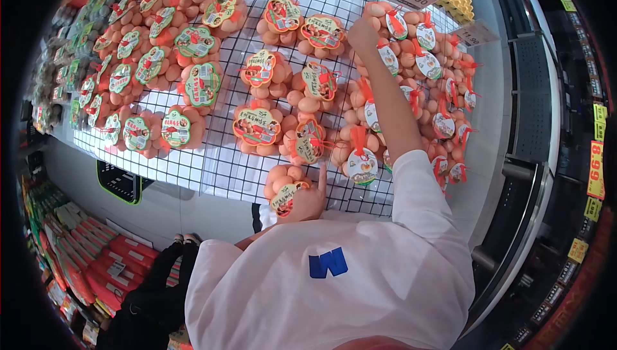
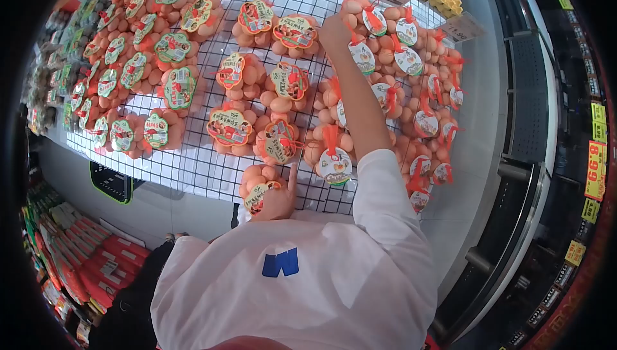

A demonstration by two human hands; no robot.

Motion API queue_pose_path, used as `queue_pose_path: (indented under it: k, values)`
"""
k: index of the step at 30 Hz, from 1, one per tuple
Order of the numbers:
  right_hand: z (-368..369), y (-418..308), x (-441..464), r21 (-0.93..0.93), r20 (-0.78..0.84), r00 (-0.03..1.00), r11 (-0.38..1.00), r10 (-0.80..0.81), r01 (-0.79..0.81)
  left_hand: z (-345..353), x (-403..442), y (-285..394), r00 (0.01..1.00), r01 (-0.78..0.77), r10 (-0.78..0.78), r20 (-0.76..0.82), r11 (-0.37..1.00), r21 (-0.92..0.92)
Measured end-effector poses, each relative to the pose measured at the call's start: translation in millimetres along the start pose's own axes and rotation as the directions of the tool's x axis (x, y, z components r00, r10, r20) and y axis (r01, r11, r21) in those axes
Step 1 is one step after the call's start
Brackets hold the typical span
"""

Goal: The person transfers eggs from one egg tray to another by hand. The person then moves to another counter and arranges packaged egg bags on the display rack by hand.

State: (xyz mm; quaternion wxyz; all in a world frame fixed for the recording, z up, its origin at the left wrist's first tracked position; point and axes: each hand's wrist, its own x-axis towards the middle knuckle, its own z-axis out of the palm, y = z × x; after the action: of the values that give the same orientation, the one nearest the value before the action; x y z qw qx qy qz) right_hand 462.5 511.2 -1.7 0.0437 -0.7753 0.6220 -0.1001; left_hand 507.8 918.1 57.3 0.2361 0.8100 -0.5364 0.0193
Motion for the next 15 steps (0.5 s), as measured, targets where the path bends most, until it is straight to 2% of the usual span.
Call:
queue_pose_path:
  k: [1, 2, 3, 6, 8, 9, 11, 13, 14, 15]
  values:
    - [0, 1, 2, -0.095, 0.013, 1.000, 0.995, -0.013, 0.014, 2, -4, -1, 1.000, -0.005, 0.005, 0.008, 1.000, 0.002]
    - [-1, 3, 3, -0.189, 0.027, 0.999, 0.981, -0.026, 0.031, 8, -10, -2, 0.933, -0.137, 0.130, 0.334, 0.991, -0.004]
    - [-3, 5, 5, -0.185, 0.027, 0.999, 0.982, -0.020, 0.024, 13, -15, -3, 0.750, -0.258, 0.232, 0.619, 0.965, -0.050]
    - [-7, 17, 19, -0.244, 0.076, 0.996, 0.967, -0.053, 0.070, 26, -15, 0, 0.780, -0.321, 0.275, 0.562, 0.947, -0.018]
    - [5, 7, 18, -0.651, -0.005, 0.985, 0.748, -0.175, 0.130, 29, -13, 3, 0.784, -0.331, 0.285, 0.552, 0.944, -0.017]
    - [6, 8, 21, -0.646, -0.006, 0.985, 0.752, -0.170, 0.126, 27, -12, 2, 0.780, -0.341, 0.289, 0.556, 0.940, -0.010]
    - [8, 14, 17, -0.267, -0.096, 0.986, 0.958, -0.134, 0.104, 17, -1, 3, 0.766, -0.359, 0.289, 0.575, 0.933, 0.010]
    - [13, 16, 20, -0.315, -0.008, 0.992, 0.942, -0.128, 0.119, 6, 6, 9, 0.749, -0.379, 0.286, 0.598, 0.925, 0.032]
    - [15, 17, 25, -0.361, 0.062, 0.988, 0.920, -0.139, 0.152, 5, 6, 9, 0.789, -0.388, 0.315, 0.528, 0.921, 0.031]
    - [17, 20, 23, -0.357, 0.072, 0.988, 0.922, -0.133, 0.150, 13, -3, 5, 0.782, -0.389, 0.313, 0.539, 0.921, 0.031]
